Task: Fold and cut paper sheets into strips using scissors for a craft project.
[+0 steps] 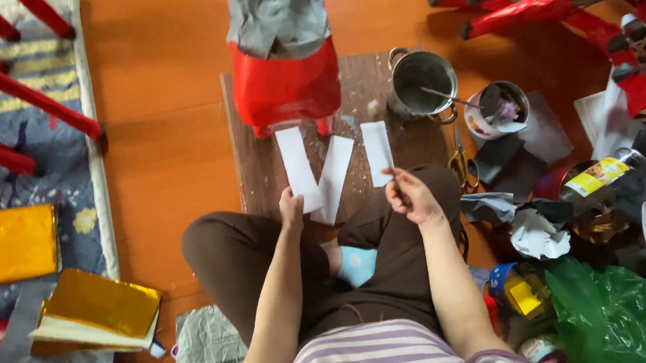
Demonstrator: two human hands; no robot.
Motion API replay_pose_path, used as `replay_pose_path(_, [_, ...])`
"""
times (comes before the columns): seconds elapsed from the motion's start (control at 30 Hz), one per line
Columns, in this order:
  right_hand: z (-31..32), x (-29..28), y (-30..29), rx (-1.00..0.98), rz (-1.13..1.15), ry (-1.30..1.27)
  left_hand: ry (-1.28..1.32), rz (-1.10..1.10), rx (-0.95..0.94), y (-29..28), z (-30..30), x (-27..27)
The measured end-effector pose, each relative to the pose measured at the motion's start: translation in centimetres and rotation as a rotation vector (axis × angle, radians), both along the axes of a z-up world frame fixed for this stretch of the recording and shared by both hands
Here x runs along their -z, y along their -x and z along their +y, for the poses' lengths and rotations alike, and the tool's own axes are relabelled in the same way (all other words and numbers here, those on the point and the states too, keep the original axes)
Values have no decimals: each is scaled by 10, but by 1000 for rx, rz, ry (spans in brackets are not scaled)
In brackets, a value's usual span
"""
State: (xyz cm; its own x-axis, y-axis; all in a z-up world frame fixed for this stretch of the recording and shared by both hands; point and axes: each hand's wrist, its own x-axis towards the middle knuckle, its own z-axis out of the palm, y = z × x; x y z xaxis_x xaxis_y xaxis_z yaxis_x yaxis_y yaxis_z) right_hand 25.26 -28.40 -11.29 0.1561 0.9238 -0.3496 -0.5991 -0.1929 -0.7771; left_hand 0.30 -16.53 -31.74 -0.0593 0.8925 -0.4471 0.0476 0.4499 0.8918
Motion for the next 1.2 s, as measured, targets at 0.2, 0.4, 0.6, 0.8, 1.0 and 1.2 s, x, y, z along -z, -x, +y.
replay_pose_path(0.2, [16, 13, 71, -298, -446, 251, 98, -190, -27, 2, 1, 47])
replay_pose_path(0.4, [87, 61, 90, -531, -1740, 124, 197, -299, -64, -2, 3, 38])
replay_pose_path(0.6, [126, 40, 125, -637, -1801, 296, 365, -392, -109, -6, -1, 5])
replay_pose_path(0.8, [72, 28, 130, -526, -1686, 154, 599, -515, -247, -8, 10, -22])
replay_pose_path(1.0, [-25, 7, 109, -600, -1870, 171, 576, -506, -256, -6, 6, -33])
replay_pose_path(1.2, [-54, 0, 116, -721, -1518, 318, 613, -414, -299, -9, 14, 28])
